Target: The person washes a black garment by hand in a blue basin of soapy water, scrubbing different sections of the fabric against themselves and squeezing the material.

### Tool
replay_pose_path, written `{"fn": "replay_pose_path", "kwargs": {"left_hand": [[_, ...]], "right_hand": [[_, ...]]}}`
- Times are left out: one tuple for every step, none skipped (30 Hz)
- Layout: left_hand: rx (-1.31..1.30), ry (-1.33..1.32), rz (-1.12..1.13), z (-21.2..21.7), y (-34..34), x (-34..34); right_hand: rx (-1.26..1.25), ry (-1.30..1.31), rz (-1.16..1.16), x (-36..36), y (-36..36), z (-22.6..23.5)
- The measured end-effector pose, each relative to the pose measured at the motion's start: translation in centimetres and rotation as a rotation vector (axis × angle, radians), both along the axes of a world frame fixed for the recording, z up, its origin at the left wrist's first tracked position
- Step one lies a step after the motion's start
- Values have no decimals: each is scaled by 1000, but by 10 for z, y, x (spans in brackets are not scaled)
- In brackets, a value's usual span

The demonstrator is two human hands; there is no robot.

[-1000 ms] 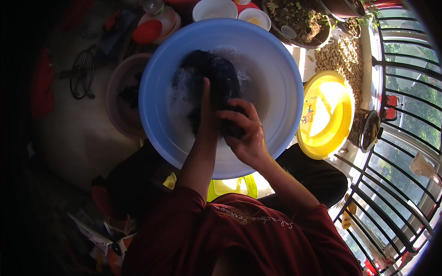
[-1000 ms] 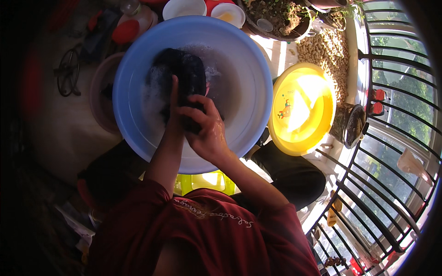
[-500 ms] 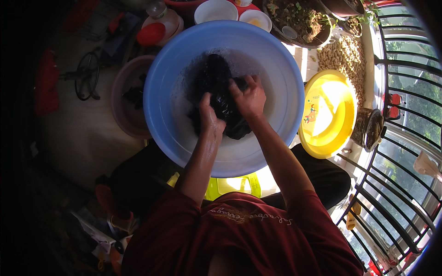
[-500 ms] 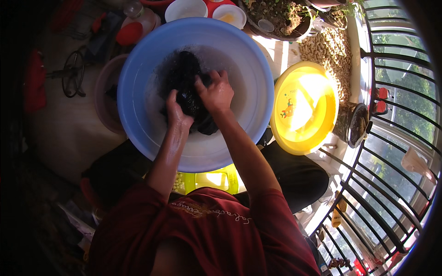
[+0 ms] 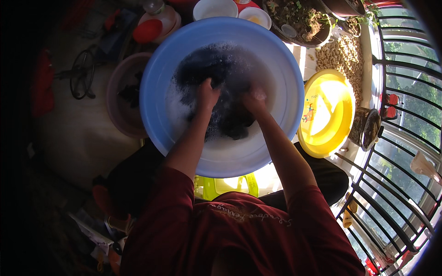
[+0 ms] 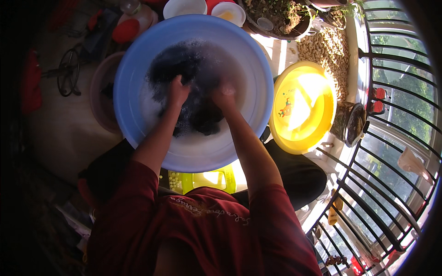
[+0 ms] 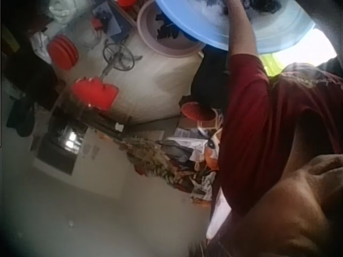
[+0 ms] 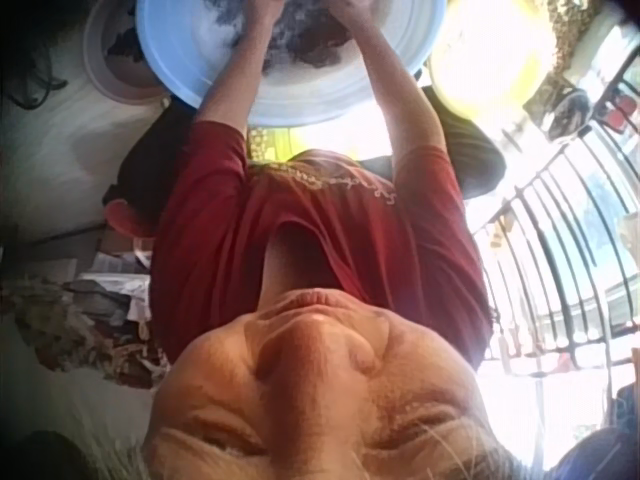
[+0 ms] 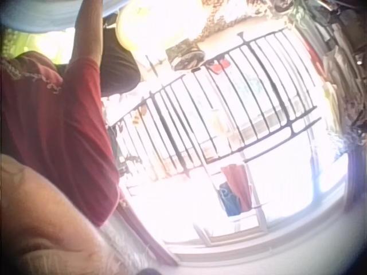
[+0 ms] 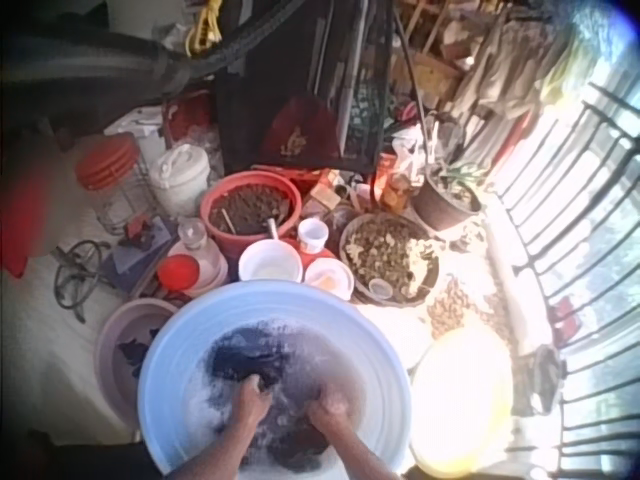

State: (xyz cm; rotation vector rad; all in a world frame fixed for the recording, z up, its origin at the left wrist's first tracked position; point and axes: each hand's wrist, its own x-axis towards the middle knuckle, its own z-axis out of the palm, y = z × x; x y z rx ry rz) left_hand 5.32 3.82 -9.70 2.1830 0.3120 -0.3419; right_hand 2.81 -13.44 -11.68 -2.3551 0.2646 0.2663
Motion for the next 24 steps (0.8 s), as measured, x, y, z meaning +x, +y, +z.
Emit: {"fn": "replay_pose_path", "kwargs": {"left_hand": [[-48, 55, -12, 4, 3, 6], [-294, 97, 140, 2, 4, 6], [-540, 139, 293, -4, 4, 3], [-785, 179, 449, -6, 4, 0], [-1040, 256, 488, -1, 3, -1], [-1297, 336, 517, 13, -1, -1], [-1554, 417, 538, 27, -5, 0], [-1565, 455, 486, 42, -9, 3], [-1568, 489, 433, 59, -13, 6], [-1563, 510, 401, 71, -9, 2], [-1526, 512, 403, 68, -9, -2], [-1486, 513, 411, 65, -8, -10], [-1446, 513, 418, 63, -7, -18], [-1471, 438, 465, 63, -10, -25], [-1496, 362, 513, 69, -12, -32], [-1490, 341, 567, 69, -14, -34], [-1483, 320, 622, 69, -15, -35], [-1483, 298, 671, 67, -17, -35], [-1479, 277, 721, 65, -18, -36], [-1475, 256, 772, 63, -19, -37], [-1470, 239, 822, 62, -19, -37], [-1444, 292, 923, 70, -18, -32], [-1421, 270, 914, 70, -15, -34], [-1399, 249, 903, 68, -10, -37]], "right_hand": [[371, 107, -129, 12, -3, 15], [743, 217, -256, 21, -3, 29], [806, 176, -214, 22, 3, 50], [869, 138, -171, 15, 11, 77], [923, 101, -131, 5, 18, 103], [762, -43, -13, -7, 27, 134], [596, -187, 100, -23, 38, 158], [499, -273, 174, -39, 48, 170], [408, -358, 244, -55, 58, 179], [318, -376, 274, -68, 69, 188], [214, -398, 292, -76, 77, 191], [144, -422, 285, -80, 81, 187], [120, -430, 260, -78, 83, 182], [96, -437, 234, -70, 84, 175], [73, -442, 209, -62, 85, 168], [71, -387, 157, -55, 85, 161], [68, -424, 106, -43, 84, 156], [86, -389, 55, -33, 81, 149], [105, -352, 3, -24, 77, 142], [105, -334, -45, -14, 74, 133], [104, -313, -96, -4, 69, 125], [88, -265, -82, 3, 63, 118], [29, -239, -89, 12, 54, 106], [-30, -213, -98, 20, 43, 89]]}}
